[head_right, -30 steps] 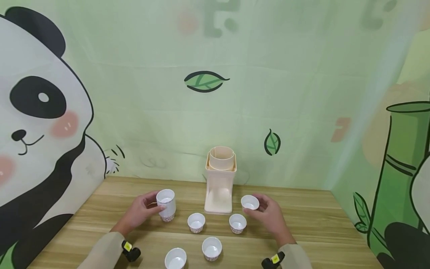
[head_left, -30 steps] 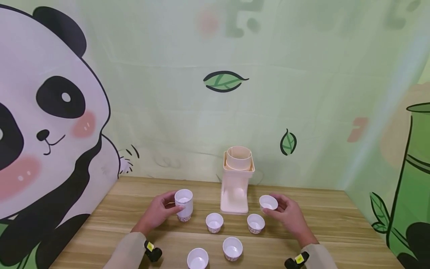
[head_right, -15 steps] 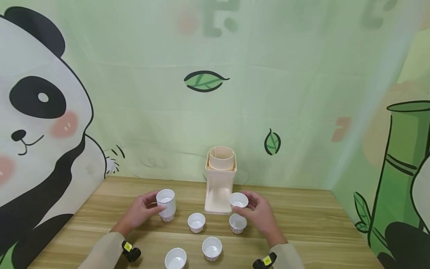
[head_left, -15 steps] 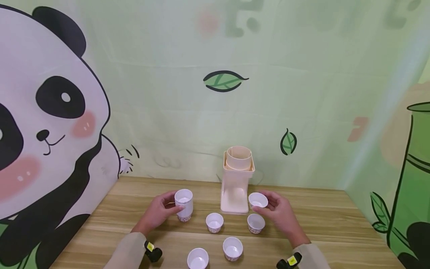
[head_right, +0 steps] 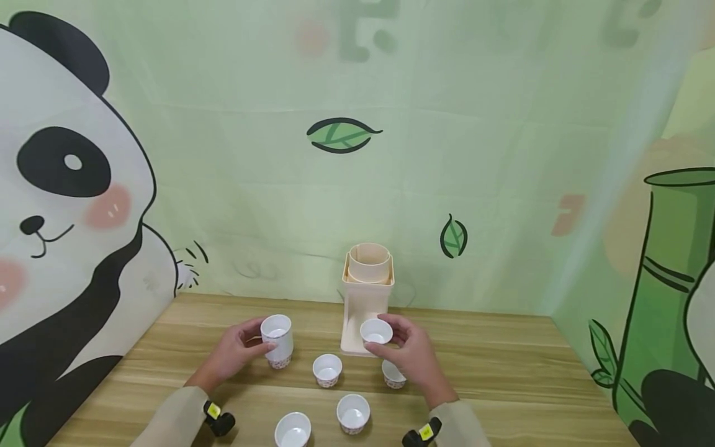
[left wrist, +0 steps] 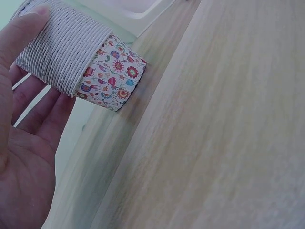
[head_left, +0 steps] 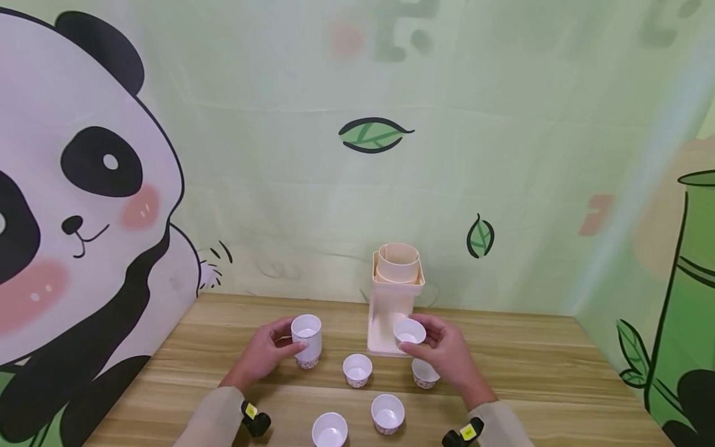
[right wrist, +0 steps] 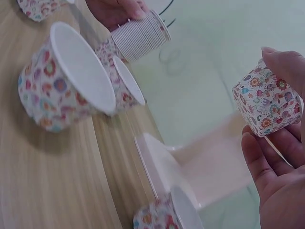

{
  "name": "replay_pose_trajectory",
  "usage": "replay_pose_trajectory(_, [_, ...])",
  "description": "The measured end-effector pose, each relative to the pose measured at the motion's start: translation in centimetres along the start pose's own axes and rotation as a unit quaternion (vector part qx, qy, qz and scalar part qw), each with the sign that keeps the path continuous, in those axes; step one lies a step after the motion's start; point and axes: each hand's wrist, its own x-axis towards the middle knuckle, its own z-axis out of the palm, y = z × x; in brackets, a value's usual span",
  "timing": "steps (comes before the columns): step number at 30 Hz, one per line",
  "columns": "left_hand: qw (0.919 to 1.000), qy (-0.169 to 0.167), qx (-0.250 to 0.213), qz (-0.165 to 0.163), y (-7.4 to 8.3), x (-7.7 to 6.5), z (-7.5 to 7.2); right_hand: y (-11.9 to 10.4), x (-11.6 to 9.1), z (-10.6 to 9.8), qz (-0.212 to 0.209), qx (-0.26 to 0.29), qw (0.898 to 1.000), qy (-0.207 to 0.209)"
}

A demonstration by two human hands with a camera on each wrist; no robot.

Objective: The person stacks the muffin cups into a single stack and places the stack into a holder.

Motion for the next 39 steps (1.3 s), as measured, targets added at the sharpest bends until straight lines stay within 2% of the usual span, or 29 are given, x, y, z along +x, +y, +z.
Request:
replay_pose_trajectory(25, [1.0000,0.007,-0.005,-0.003,-0.1,-0.2,0.2,-1.9,1.8,5.9,-0.031,0.015,0.998,-0.046])
replay_pose_trajectory(32, [0.9999,-0.003,-0.014,0.009,0.3,-0.4,0.2,-2.3,2.5,7.2,-0.047,0.009,0.997,-0.057])
replay_pose_trajectory(39, [0.9998,-0.001,-0.011,0.018,0.2,-0.3,0.2,-2.4,3.1,8.5,-0.046,0.020,0.996,-0.070])
